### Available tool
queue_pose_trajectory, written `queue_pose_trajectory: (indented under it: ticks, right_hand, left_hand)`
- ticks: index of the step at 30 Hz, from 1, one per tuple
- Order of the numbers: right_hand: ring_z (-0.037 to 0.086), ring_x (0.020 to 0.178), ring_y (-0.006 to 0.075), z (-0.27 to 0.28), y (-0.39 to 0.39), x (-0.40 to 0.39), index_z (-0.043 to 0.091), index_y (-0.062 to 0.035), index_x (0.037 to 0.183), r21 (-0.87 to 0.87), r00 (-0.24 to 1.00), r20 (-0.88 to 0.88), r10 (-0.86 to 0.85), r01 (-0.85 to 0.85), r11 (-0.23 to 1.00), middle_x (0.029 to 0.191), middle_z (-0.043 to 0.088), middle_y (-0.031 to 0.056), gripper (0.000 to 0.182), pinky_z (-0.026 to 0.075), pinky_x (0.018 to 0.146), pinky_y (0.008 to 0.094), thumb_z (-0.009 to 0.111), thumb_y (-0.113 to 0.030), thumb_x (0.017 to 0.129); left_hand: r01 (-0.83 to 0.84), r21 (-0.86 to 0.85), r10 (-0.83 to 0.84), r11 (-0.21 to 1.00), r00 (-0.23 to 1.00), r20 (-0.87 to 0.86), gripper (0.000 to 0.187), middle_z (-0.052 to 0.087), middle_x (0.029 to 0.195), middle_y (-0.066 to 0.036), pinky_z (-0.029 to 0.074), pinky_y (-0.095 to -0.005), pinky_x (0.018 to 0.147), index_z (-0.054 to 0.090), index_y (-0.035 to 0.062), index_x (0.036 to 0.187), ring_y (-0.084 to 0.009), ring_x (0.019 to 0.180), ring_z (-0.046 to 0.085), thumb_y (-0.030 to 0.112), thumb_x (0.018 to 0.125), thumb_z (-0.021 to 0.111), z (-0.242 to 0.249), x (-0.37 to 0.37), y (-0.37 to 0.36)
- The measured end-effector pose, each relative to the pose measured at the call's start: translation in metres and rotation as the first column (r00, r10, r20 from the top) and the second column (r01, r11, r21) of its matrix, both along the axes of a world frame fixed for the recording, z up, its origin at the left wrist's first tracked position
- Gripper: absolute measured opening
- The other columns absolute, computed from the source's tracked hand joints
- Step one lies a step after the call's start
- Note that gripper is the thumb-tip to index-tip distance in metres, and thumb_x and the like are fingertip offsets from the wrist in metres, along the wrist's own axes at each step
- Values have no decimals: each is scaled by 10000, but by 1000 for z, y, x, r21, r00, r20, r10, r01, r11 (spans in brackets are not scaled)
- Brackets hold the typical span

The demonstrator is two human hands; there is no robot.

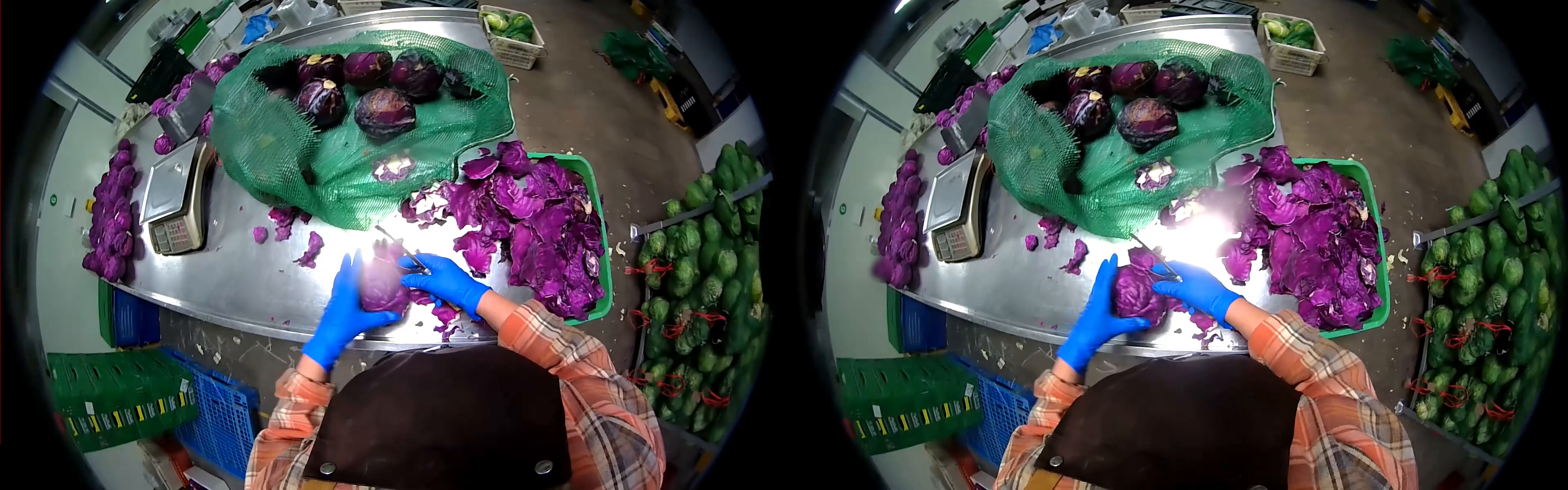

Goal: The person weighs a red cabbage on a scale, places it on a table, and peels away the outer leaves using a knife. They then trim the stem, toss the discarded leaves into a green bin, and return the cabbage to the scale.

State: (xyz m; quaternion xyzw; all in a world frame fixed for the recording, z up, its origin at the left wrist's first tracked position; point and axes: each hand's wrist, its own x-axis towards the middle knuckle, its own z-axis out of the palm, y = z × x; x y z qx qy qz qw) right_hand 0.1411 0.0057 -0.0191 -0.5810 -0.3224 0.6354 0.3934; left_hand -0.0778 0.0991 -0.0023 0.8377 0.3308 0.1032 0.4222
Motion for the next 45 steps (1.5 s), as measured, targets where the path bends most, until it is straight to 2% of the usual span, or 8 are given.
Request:
queue_pose_trajectory:
  ticks: [5,16,19,30,32,35,38,45]
  right_hand:
    - [527,1193,231,5,8,-5,468,-28,1344,-55,992,83,95,-90,994,1326,533,165,700,433,974,330,720,-411,814]
    - [560,1168,301,-7,13,-22,448,-50,1357,187,970,204,132,-171,967,1272,565,209,690,434,976,388,698,-412,825]
    - [635,995,269,-16,17,-27,477,-75,1338,232,914,386,121,-224,947,1134,639,180,612,493,866,371,654,-394,847]
    - [542,476,100,-48,-2,30,609,-58,1081,40,913,11,-409,408,912,728,607,43,263,426,381,239,601,-249,899]
    - [608,603,152,-7,-16,53,556,-51,1165,-92,922,111,-370,380,920,819,626,81,358,511,507,278,629,-267,889]
    - [639,959,227,8,-26,51,489,-85,1328,468,777,370,-510,318,825,1095,622,161,507,524,818,324,664,-250,883]
    - [510,1204,256,14,-19,20,441,-95,1376,380,882,451,-136,-52,924,1305,523,197,613,408,1017,363,694,-295,855]
    - [591,675,171,19,17,-21,391,-128,1413,38,944,193,268,-280,959,1016,606,138,706,513,545,302,727,-308,819]
  left_hand:
    - [-223,245,212,944,975,69,1029,266,1472,-251,306,-455,1087,350,41,1417,-379,1352,320,383,600,875,-20,12,-27]
    - [-172,-191,215,966,950,229,1109,334,1449,-168,342,-399,1079,201,27,1475,-276,1315,381,346,645,864,-33,-15,5]
    - [-157,-182,196,971,954,228,1102,290,1492,-156,323,-387,1098,189,33,1485,-272,1347,348,316,656,858,-28,-20,5]
    - [-229,-157,275,961,869,412,1132,261,1509,-150,255,-393,1134,188,30,1484,-279,1372,299,316,621,864,-52,-31,-26]
    - [-331,-266,422,905,767,483,1071,263,1501,-146,251,-386,1132,183,40,1487,-271,1364,303,242,665,840,-56,-29,-33]
    - [-443,-348,563,826,658,500,1001,266,1495,-138,255,-381,1126,180,51,1490,-258,1359,303,151,714,804,-48,-15,-41]
    - [-463,-333,570,822,658,493,1013,266,1495,-138,251,-381,1126,176,53,1493,-255,1358,306,157,711,811,-48,-3,-42]
    - [-513,-332,608,792,614,503,928,268,1495,-135,237,-370,1120,187,33,1487,-241,1349,307,263,791,756,-51,-2,-42]
